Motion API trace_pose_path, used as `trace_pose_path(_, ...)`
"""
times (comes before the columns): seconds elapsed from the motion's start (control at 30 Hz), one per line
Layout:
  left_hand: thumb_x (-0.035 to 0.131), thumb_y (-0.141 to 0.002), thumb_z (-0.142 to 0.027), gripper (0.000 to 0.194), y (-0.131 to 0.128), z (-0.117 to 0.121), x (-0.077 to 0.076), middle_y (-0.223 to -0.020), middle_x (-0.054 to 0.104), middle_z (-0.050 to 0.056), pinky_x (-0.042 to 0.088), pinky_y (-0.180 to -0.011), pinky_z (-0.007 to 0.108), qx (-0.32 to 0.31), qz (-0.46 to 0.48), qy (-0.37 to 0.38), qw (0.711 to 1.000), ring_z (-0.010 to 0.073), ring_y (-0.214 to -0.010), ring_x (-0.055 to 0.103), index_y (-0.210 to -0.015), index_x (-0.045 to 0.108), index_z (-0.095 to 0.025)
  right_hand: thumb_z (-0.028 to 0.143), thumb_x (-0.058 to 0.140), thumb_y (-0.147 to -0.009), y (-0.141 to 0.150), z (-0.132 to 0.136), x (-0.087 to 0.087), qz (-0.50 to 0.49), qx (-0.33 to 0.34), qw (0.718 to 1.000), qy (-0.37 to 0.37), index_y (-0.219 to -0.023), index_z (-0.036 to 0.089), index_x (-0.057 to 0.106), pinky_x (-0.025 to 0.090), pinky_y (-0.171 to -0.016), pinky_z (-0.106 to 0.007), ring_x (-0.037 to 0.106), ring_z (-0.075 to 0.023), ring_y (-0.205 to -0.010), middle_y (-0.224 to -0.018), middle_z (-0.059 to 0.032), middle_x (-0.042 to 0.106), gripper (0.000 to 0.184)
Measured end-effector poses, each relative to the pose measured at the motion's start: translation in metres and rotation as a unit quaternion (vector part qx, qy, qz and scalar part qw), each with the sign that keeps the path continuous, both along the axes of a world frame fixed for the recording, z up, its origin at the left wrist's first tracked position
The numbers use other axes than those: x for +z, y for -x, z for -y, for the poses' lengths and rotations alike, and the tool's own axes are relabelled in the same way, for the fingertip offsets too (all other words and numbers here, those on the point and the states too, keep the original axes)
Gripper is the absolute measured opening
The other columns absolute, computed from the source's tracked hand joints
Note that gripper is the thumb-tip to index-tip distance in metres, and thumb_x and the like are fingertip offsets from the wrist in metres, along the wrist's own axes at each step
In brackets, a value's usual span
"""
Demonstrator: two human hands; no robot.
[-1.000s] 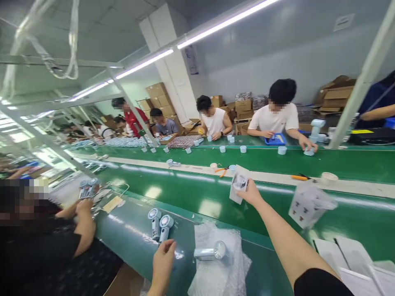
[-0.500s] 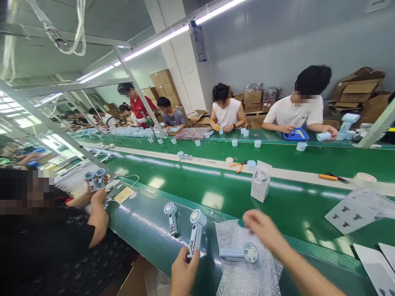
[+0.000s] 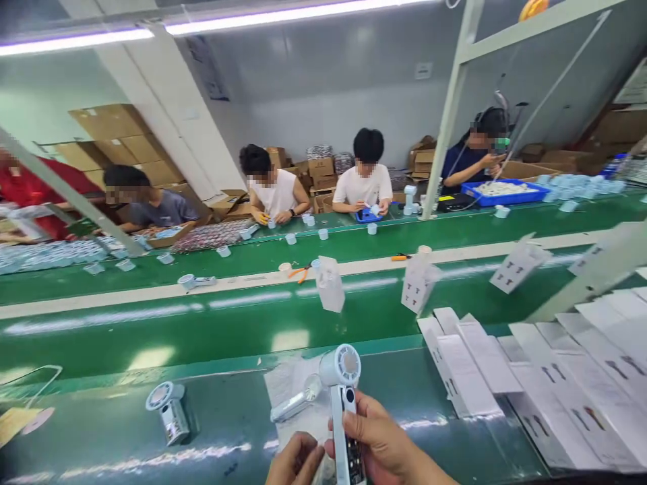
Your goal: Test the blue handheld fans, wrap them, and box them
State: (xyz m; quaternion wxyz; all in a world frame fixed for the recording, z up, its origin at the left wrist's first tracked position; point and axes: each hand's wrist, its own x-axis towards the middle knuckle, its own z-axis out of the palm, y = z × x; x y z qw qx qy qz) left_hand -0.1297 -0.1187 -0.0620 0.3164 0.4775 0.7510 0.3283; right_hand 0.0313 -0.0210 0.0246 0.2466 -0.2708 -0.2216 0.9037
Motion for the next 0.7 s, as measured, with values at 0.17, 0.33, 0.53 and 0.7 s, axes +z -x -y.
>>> trace_pose_path(0.17,0.05,-0.08,-0.022,0.018,-0.035,-0.054,0.008,-0.096,0.067,0.009,0.046,-0.079,0.03,-0.166,-0.158,0.155,0.961,0.0221,-0.091,0.061,-0.093,0.062,-0.018,0.026,0.079,-0.068,-0.06,-0.02,-0.001,-0.067,-0.066,0.995,0.039,-0.102,0.018,0.062,0.052,-0.075,-0.036,0.065,-0.0188,-0.087,-0.102,-0.0078,0.068,0.039)
trace_pose_path(0.33,0.046,-0.067,0.002,0.05,-0.04,-0.051,-0.011,-0.123,0.058,0.018,0.037,-0.096,0.042,-0.219,-0.298,0.252,0.894,0.0302,-0.114,0.052,-0.113,0.06,-0.011,0.026,0.073,-0.075,-0.096,-0.033,-0.003,-0.066,-0.092,0.992,0.058,-0.103,0.017,0.061,0.053,-0.073,-0.036,0.066,-0.0204,-0.088,-0.105,-0.0105,0.069,0.032)
trace_pose_path(0.53,0.039,-0.084,-0.013,0.031,-0.005,-0.059,-0.005,-0.094,0.072,0.006,0.045,-0.085,0.028,-0.2,-0.151,0.222,0.942,0.0202,-0.094,0.064,-0.094,0.068,-0.02,0.025,0.073,-0.074,-0.102,-0.043,-0.012,-0.055,-0.08,0.992,0.081,-0.101,0.017,0.063,0.053,-0.071,-0.034,0.067,-0.0201,-0.086,-0.102,-0.0103,0.071,0.03)
trace_pose_path(0.7,0.055,-0.06,-0.002,0.073,-0.001,-0.037,-0.01,-0.131,0.055,0.01,0.038,-0.1,0.036,-0.167,-0.206,0.229,0.936,0.0258,-0.123,0.048,-0.131,0.049,-0.019,0.028,0.07,-0.076,-0.094,-0.041,-0.02,-0.011,-0.091,0.987,0.131,-0.098,0.015,0.065,0.054,-0.057,-0.028,0.067,-0.0183,-0.079,-0.099,-0.0077,0.07,0.026)
